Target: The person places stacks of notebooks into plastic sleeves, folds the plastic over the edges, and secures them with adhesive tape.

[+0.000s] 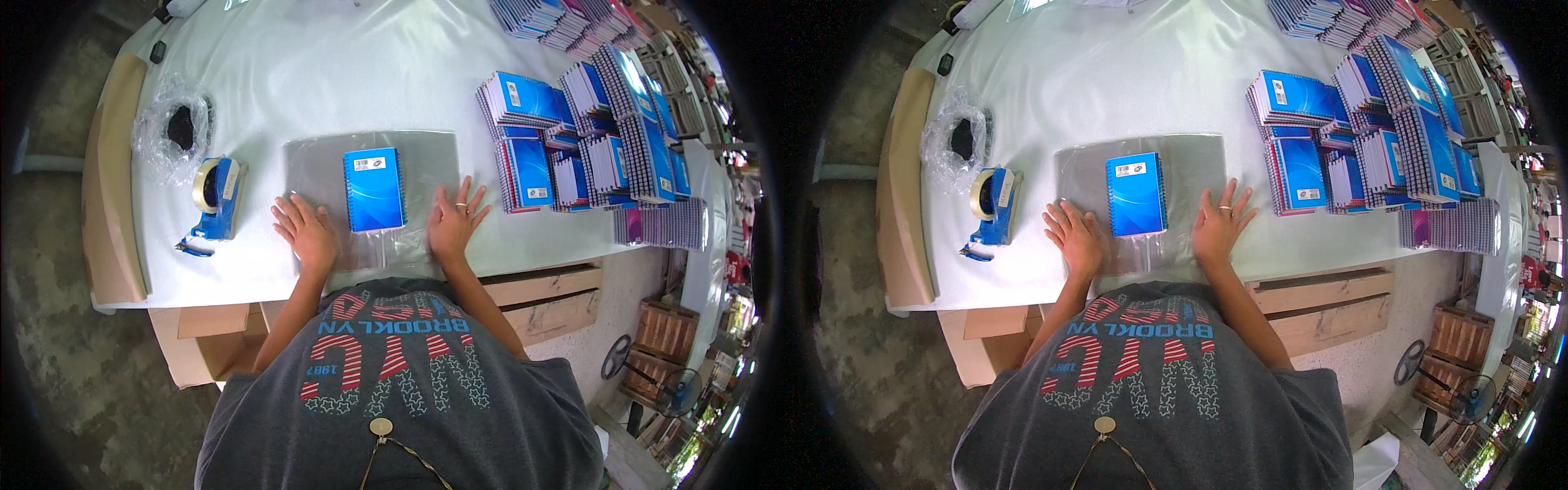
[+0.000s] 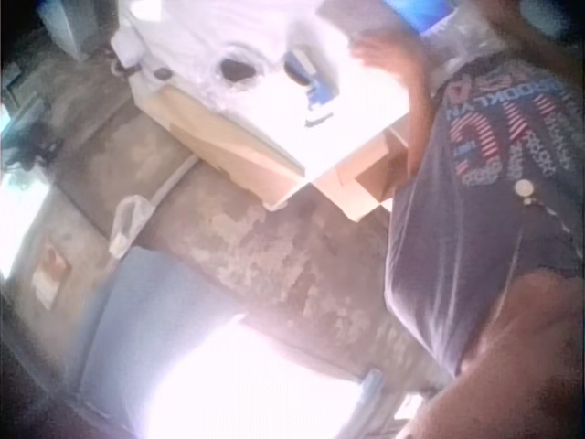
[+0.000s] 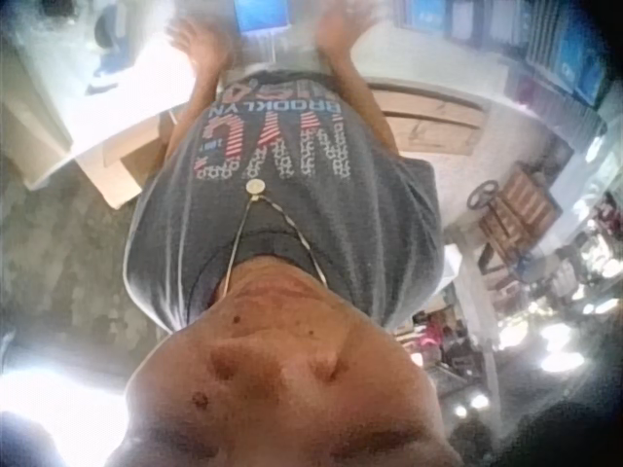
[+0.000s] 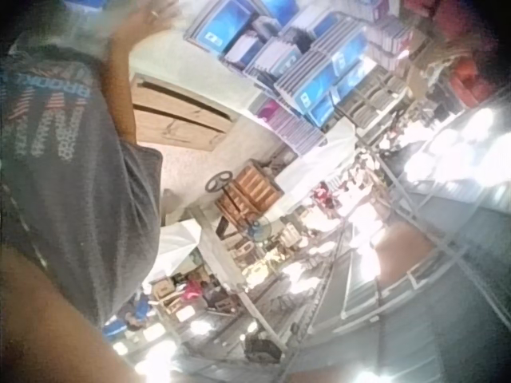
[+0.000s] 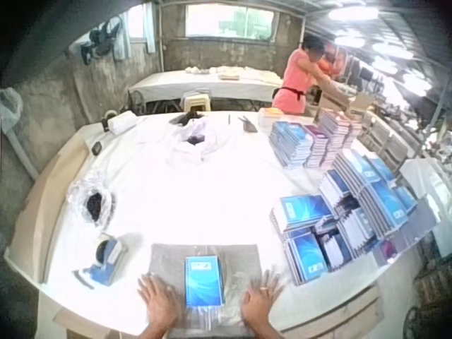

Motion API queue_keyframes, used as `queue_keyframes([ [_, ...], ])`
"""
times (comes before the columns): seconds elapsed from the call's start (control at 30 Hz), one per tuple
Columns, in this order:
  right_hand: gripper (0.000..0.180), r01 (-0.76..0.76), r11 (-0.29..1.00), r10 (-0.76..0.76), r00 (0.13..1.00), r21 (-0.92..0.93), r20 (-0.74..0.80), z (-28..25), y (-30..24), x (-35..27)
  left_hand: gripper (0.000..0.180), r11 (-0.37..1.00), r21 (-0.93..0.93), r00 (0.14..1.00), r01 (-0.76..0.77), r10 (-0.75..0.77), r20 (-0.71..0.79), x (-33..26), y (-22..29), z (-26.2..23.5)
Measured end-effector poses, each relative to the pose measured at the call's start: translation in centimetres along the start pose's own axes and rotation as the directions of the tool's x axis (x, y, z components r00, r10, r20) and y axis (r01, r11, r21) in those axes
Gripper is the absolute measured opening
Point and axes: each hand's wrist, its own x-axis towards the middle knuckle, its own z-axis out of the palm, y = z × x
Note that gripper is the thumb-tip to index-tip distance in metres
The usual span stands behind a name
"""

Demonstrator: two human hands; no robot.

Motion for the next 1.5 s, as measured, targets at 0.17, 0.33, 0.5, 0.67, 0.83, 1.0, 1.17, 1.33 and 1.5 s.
queue_keyframes([
  [0.17,0.040,-0.041,0.994,0.059,0.982,0.103,-0.180,1.2,-0.1,0.9,0.060,0.997,-0.066,0.983,-0.036,0.024,-0.180,0.9,1.1,-0.4],
  [0.33,0.041,0.098,0.992,-0.095,0.995,0.083,-0.033,1.8,0.9,1.1,0.057,0.998,-0.008,0.998,-0.069,0.069,0.014,1.6,0.9,-0.7],
  [0.5,0.035,-0.043,0.996,0.059,0.975,0.079,-0.215,2.3,-0.2,1.6,0.046,0.988,-0.120,0.985,-0.093,0.074,-0.156,2.3,1.9,-1.1],
  [0.67,0.040,0.226,0.972,-0.213,0.962,0.062,-0.174,1.0,-0.4,1.6,0.061,0.964,-0.080,0.961,-0.253,0.241,-0.137,2.8,1.8,-1.7],
  [0.83,0.050,-0.197,0.763,0.168,0.980,0.616,0.104,-3.4,-1.7,3.8,0.081,0.759,-0.633,0.979,0.149,-0.024,0.201,3.7,1.5,-4.7],
  [1.0,0.034,-0.396,0.414,0.108,0.916,0.820,0.387,-2.4,2.5,5.7,0.042,0.793,-0.515,0.744,0.326,0.121,0.658,4.6,-2.0,-6.3],
  [1.17,0.025,-0.350,0.792,-0.059,0.772,0.500,0.633,-7.2,1.1,6.4,0.020,0.735,-0.585,0.743,0.343,0.169,0.648,4.6,-0.7,-9.0],
  [1.33,0.023,-0.030,0.527,-0.348,0.904,0.849,0.248,-4.0,0.3,5.2,0.020,0.600,-0.795,0.892,-0.088,0.403,0.206,3.8,2.6,-7.7],
  [1.5,0.017,-0.288,-0.085,-0.252,0.932,0.954,0.259,-1.9,-5.1,2.8,0.015,0.499,-0.863,0.862,-0.084,0.471,0.188,3.1,5.6,-6.6],
])
